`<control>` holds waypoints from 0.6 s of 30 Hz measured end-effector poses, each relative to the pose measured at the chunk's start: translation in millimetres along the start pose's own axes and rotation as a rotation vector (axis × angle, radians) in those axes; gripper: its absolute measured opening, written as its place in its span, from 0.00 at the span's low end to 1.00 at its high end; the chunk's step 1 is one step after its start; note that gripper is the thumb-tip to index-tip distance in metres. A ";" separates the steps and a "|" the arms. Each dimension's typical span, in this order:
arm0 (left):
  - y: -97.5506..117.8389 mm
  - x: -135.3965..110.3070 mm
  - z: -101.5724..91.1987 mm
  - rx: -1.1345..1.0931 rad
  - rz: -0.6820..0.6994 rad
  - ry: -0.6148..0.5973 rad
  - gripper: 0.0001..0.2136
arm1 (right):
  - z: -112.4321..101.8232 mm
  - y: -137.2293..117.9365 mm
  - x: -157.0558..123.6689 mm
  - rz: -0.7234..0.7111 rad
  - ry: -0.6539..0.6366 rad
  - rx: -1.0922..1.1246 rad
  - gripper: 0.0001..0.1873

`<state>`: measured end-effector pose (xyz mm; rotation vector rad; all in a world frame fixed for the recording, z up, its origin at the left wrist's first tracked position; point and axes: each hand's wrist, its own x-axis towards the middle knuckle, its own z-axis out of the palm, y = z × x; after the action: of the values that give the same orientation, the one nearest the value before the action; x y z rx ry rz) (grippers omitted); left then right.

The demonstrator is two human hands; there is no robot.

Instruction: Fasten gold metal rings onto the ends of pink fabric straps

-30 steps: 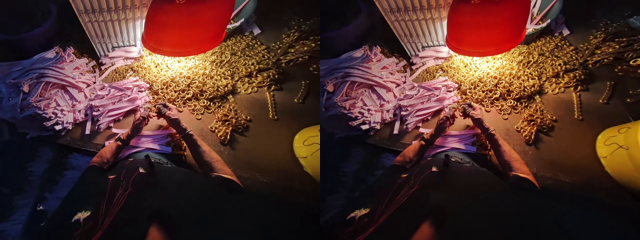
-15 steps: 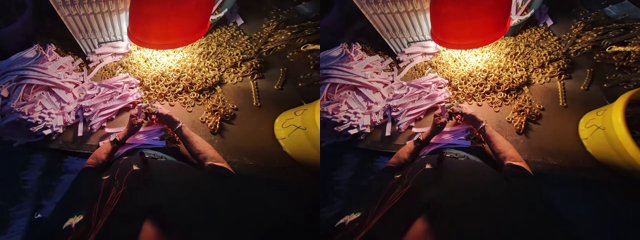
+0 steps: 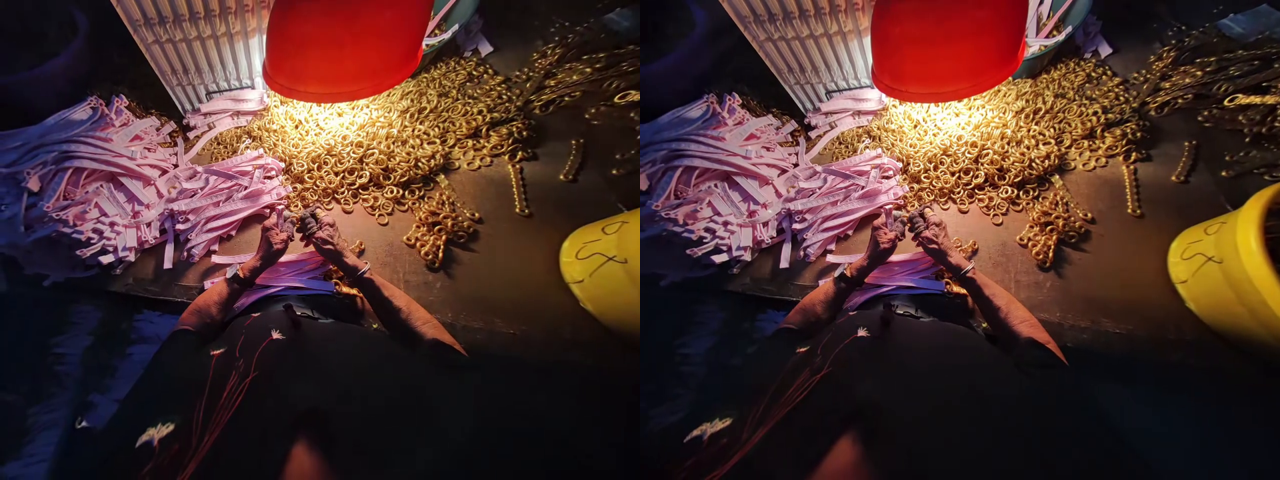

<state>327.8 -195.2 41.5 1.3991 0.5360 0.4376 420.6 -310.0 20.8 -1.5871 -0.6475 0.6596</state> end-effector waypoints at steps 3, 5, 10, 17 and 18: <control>-9.4 0.7 -1.8 0.100 0.017 0.013 0.11 | -0.7 -1.3 0.7 -0.087 0.113 -0.175 0.12; -16.5 2.5 -4.4 0.135 -0.021 0.017 0.12 | -2.3 -1.7 0.8 -0.090 0.104 -0.192 0.11; -30.8 9.0 -9.7 0.041 -0.132 -0.131 0.14 | -10.8 3.1 5.0 -0.109 -0.018 -0.253 0.09; -13.0 9.6 -17.6 -0.143 -0.450 -0.236 0.15 | -5.3 16.5 23.2 -0.259 0.048 -0.387 0.15; -9.9 10.7 -18.0 -0.178 -0.521 -0.241 0.14 | -4.6 15.9 25.5 -0.266 0.059 -0.345 0.16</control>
<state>325.4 -175.8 29.1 1.0704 0.6205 -0.1017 441.9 -296.1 4.2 -1.7868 -0.9469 0.3126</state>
